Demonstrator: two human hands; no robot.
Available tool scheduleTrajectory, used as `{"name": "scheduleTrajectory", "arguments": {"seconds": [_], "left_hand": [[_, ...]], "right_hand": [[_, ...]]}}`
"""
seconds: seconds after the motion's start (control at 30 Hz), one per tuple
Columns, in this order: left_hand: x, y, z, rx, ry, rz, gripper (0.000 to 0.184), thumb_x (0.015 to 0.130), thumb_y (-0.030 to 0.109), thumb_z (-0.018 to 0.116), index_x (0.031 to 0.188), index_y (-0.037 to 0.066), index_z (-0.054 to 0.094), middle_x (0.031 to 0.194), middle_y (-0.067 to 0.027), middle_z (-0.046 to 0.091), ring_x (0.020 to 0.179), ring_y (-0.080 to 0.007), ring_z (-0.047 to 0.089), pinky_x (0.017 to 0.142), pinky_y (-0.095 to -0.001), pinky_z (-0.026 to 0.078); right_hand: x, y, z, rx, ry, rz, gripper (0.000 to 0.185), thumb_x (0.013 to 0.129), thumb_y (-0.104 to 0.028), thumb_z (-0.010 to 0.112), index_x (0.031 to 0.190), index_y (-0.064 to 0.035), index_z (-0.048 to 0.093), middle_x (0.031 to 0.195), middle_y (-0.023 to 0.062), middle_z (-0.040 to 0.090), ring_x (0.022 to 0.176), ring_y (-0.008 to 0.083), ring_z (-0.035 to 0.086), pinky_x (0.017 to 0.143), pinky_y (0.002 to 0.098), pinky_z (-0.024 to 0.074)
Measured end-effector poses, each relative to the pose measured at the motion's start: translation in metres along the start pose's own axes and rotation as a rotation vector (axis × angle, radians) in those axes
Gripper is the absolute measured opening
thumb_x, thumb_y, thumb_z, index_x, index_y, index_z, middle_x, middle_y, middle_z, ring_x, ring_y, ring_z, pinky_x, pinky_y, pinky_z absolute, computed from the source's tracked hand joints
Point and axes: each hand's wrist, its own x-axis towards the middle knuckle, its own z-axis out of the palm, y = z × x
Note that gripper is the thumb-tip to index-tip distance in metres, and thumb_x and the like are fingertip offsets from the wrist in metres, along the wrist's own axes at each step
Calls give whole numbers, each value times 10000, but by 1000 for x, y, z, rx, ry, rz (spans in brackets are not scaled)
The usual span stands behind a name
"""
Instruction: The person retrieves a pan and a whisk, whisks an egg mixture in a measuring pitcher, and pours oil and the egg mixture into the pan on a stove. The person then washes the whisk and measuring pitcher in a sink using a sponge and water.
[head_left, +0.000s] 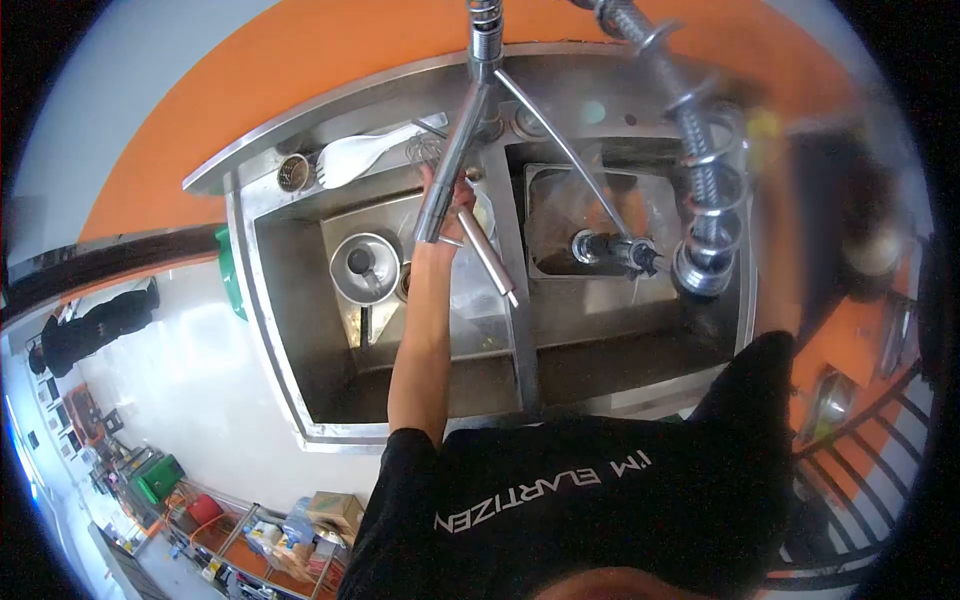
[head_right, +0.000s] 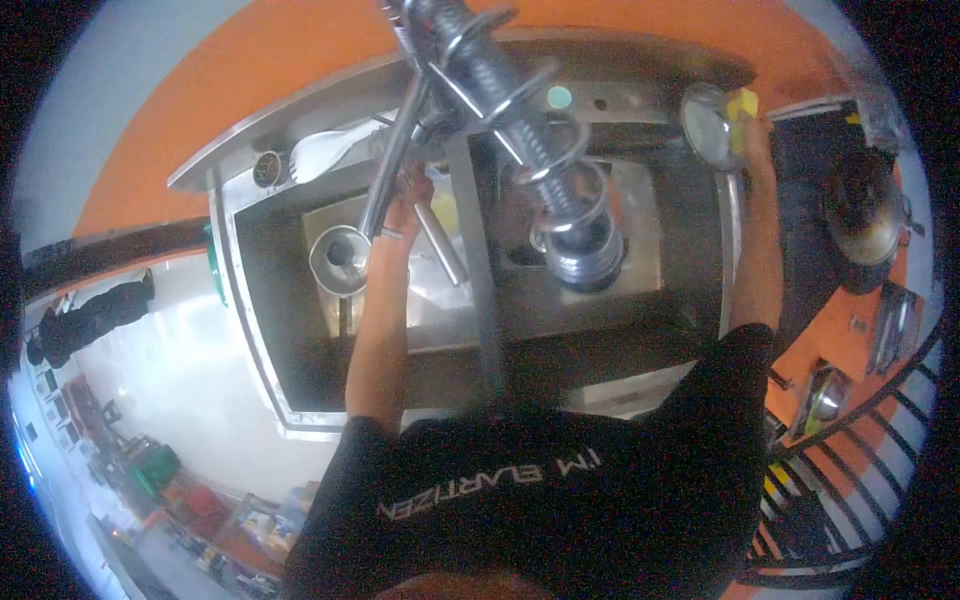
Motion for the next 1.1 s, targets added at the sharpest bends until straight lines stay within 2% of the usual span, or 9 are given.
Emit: {"name": "scheduleTrajectory", "arguments": {"seconds": [0.2,0.27,0.4,0.5,0.53,0.7,0.9,1.0,1.1], "left_hand": [[-22,-14,14,166,13,84,272,959,204,577,1189,58,573,1003,-70,570,739,-122,529,665,-261,480],[-36,-16,1,237,83,-49,394,992,441,509,1132,77,564,822,-37,551,616,-102,455,558,-243,411],[-92,-7,2,435,172,-242,709,903,745,331,1008,78,546,628,-6,451,528,-93,397,469,-231,328],[-132,-10,-13,528,251,-261,827,861,851,247,942,79,534,619,-14,437,535,-90,412,456,-222,299],[-145,-8,-20,558,272,-273,832,860,853,242,939,77,531,638,-16,443,543,-90,418,456,-219,291],[-190,0,-41,516,394,-215,626,989,649,341,1253,104,502,946,-35,606,728,-147,611,601,-267,508],[-216,36,-39,654,302,64,559,1054,525,267,1229,48,501,1130,-85,574,1053,-187,576,867,-350,502],[-227,33,-45,1068,270,241,569,1052,535,266,1205,42,506,1069,-86,583,992,-194,585,847,-361,502],[-244,37,-44,1103,411,-71,607,1023,609,249,1081,62,506,798,-54,529,669,-167,526,592,-324,446]], "right_hand": [[-151,-115,-18,793,-81,171,390,978,-255,450,1251,12,525,1017,154,665,835,282,667,743,408,553],[-220,-112,-24,685,-86,39,397,960,-241,480,1264,11,523,1093,174,648,945,303,656,833,430,554],[-399,-77,1,1069,-189,502,508,890,-210,563,1318,53,486,1265,199,585,1134,320,599,1009,431,478],[-526,-51,66,630,-698,625,510,867,-177,532,1318,60,504,1279,192,587,1171,303,587,1037,396,446],[-562,-67,100,478,-729,556,464,846,-154,569,1282,3,559,1169,102,640,1088,231,611,982,376,469],[-613,-229,263,338,-667,-247,584,810,69,529,1382,-17,442,1349,182,489,1267,302,485,1077,386,379],[-666,-249,334,41,-508,-552,423,949,-342,549,1287,-88,529,1297,207,489,1214,396,474,1035,494,361],[-680,-225,368,134,-429,-136,490,954,-403,558,1321,-89,475,1305,221,470,1239,386,450,1032,487,361],[-624,-246,402,72,-191,-188,553,910,-464,630,1259,-58,494,1241,248,529,1142,434,544,928,469,451]]}}
